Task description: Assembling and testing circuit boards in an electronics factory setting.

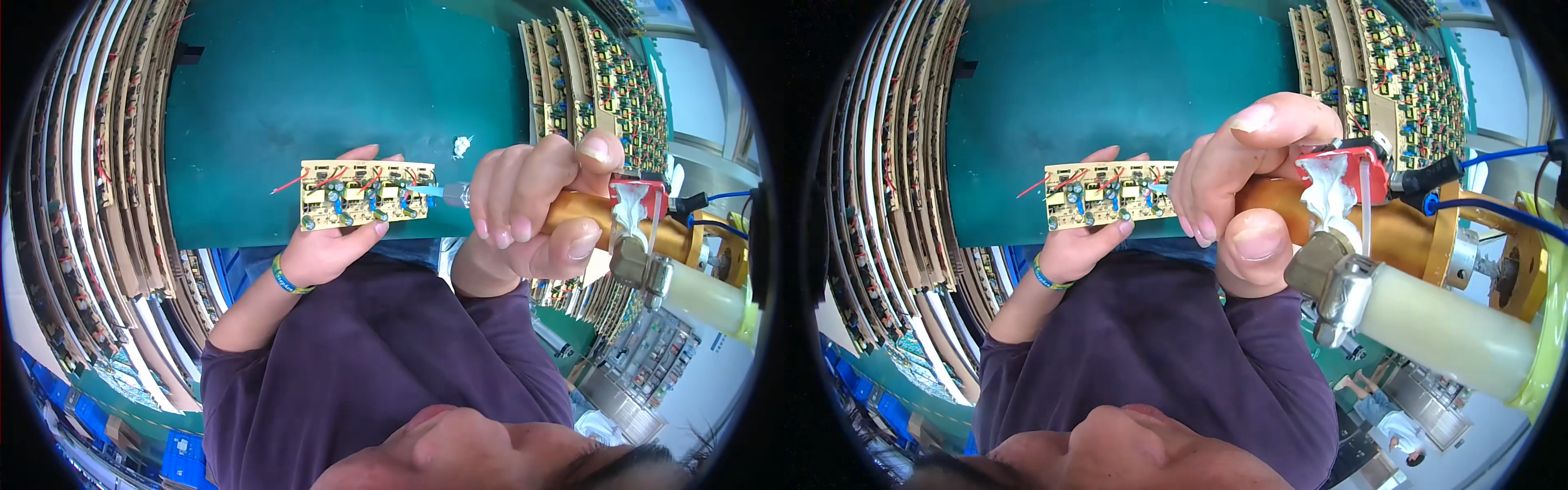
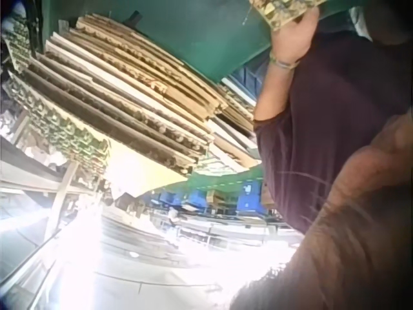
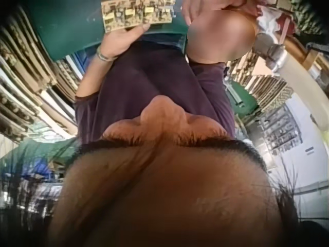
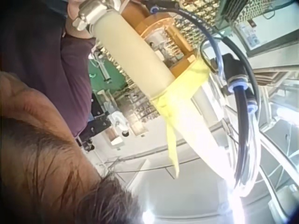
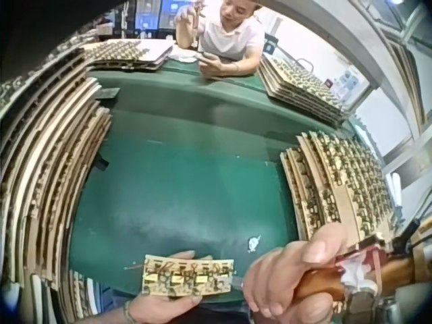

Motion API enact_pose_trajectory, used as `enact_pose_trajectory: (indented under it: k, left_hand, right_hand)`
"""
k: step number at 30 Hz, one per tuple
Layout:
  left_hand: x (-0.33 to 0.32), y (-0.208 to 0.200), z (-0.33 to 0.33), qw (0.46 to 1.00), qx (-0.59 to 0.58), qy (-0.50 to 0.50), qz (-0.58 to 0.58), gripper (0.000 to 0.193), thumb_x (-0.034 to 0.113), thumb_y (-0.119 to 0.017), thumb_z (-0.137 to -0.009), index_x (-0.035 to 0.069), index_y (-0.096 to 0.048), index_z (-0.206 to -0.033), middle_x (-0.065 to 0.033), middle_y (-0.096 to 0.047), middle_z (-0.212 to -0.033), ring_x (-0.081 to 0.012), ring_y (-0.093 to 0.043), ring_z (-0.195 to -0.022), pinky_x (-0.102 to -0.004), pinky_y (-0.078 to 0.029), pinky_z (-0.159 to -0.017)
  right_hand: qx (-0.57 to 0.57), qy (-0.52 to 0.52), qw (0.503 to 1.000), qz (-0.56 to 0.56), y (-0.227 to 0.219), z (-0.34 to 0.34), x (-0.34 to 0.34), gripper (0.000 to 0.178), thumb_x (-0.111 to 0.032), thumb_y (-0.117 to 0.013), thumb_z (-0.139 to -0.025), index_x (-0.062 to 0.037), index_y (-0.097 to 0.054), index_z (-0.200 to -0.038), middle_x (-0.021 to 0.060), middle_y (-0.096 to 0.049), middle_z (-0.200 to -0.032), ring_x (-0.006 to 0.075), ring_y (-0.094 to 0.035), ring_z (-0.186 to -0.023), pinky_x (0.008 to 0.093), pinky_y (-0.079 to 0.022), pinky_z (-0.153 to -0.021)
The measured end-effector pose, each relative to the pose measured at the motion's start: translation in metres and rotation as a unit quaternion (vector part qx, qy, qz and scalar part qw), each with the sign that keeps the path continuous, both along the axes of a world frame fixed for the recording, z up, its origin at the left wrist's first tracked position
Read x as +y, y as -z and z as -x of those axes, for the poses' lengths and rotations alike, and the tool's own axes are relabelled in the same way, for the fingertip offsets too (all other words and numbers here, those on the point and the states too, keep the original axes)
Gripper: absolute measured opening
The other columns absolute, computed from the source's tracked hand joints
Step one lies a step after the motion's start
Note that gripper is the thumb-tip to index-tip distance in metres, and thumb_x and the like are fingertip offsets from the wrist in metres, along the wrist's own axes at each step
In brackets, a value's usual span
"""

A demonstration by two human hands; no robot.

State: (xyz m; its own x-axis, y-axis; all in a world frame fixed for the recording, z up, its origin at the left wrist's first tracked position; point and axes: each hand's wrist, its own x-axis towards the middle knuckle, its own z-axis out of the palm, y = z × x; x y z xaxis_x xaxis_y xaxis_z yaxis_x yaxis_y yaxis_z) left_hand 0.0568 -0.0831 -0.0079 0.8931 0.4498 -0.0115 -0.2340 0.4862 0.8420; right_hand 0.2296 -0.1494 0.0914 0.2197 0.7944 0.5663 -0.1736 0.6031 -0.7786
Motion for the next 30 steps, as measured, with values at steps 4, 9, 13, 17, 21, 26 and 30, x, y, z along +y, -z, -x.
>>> enact_pose_trajectory:
  k: [4, 9, 13, 17, 21, 26, 30]
  left_hand:
    - [0.0004, 0.0016, -0.0016, 1.000, -0.005, 0.002, -0.006, 0.068, -0.010, -0.050, -0.083, 0.003, -0.018, -0.142, -0.0173, -0.040, -0.141, -0.0239, -0.043, -0.127, -0.0355, -0.037, -0.104]
    - [0.0015, 0.0021, -0.0032, 1.000, -0.008, 0.006, -0.010, 0.068, -0.010, -0.050, -0.083, 0.002, -0.018, -0.142, -0.0169, -0.040, -0.140, -0.0235, -0.043, -0.127, -0.0354, -0.038, -0.104]
    - [0.0019, 0.0011, -0.0036, 1.000, -0.002, 0.000, -0.005, 0.068, -0.010, -0.050, -0.083, 0.002, -0.018, -0.142, -0.0163, -0.041, -0.140, -0.0233, -0.044, -0.127, -0.0353, -0.038, -0.104]
    - [0.0006, 0.0028, -0.0034, 1.000, 0.000, 0.001, -0.017, 0.068, -0.010, -0.050, -0.083, 0.002, -0.018, -0.142, -0.0161, -0.041, -0.140, -0.0233, -0.044, -0.127, -0.0353, -0.038, -0.104]
    - [-0.0016, 0.0050, -0.0034, 1.000, 0.003, 0.000, -0.008, 0.068, -0.011, -0.050, -0.083, 0.002, -0.018, -0.142, -0.0162, -0.041, -0.140, -0.0236, -0.044, -0.127, -0.0354, -0.038, -0.104]
    - [-0.0056, 0.0071, -0.0038, 1.000, -0.003, -0.016, -0.012, 0.068, -0.011, -0.050, -0.083, 0.001, -0.019, -0.141, -0.0165, -0.041, -0.140, -0.0239, -0.043, -0.127, -0.0353, -0.037, -0.104]
    - [-0.0060, 0.0079, -0.0034, 1.000, -0.006, -0.017, -0.013, 0.067, -0.011, -0.050, -0.083, 0.001, -0.019, -0.141, -0.0171, -0.040, -0.140, -0.0241, -0.043, -0.128, -0.0355, -0.037, -0.104]
  right_hand:
    - [0.008, -0.002, 1.000, 0.001, 0.0006, -0.0008, 0.0007, 0.050, -0.031, -0.053, -0.094, -0.0065, -0.032, -0.132, 0.0011, -0.049, -0.069, 0.0090, -0.046, -0.049, 0.0229, -0.042, -0.044]
    - [-0.003, 0.003, 1.000, 0.003, 0.0004, -0.0024, 0.0020, 0.048, -0.031, -0.053, -0.094, -0.0068, -0.033, -0.130, 0.0012, -0.049, -0.069, 0.0089, -0.046, -0.049, 0.0229, -0.042, -0.044]
    - [-0.006, -0.008, 1.000, -0.002, 0.0013, -0.0045, 0.0032, 0.046, -0.031, -0.053, -0.094, -0.0072, -0.034, -0.128, 0.0010, -0.048, -0.069, 0.0088, -0.046, -0.049, 0.0230, -0.042, -0.044]
    - [-0.009, -0.004, 1.000, -0.008, 0.0028, -0.0046, 0.0034, 0.045, -0.030, -0.052, -0.094, -0.0074, -0.035, -0.128, 0.0008, -0.048, -0.069, 0.0087, -0.046, -0.049, 0.0230, -0.042, -0.044]
    - [-0.008, -0.005, 1.000, -0.013, 0.0047, -0.0046, 0.0029, 0.044, -0.030, -0.052, -0.095, -0.0071, -0.035, -0.128, 0.0007, -0.048, -0.069, 0.0087, -0.045, -0.049, 0.0230, -0.042, -0.044]
    - [-0.005, 0.002, 1.000, -0.010, 0.0048, -0.0040, 0.0012, 0.044, -0.030, -0.051, -0.095, -0.0063, -0.035, -0.129, 0.0008, -0.048, -0.069, 0.0088, -0.045, -0.048, 0.0231, -0.042, -0.044]
    - [-0.008, 0.002, 1.000, -0.012, 0.0042, -0.0031, 0.0007, 0.044, -0.029, -0.050, -0.095, -0.0055, -0.035, -0.129, 0.0010, -0.048, -0.069, 0.0088, -0.044, -0.048, 0.0232, -0.042, -0.044]
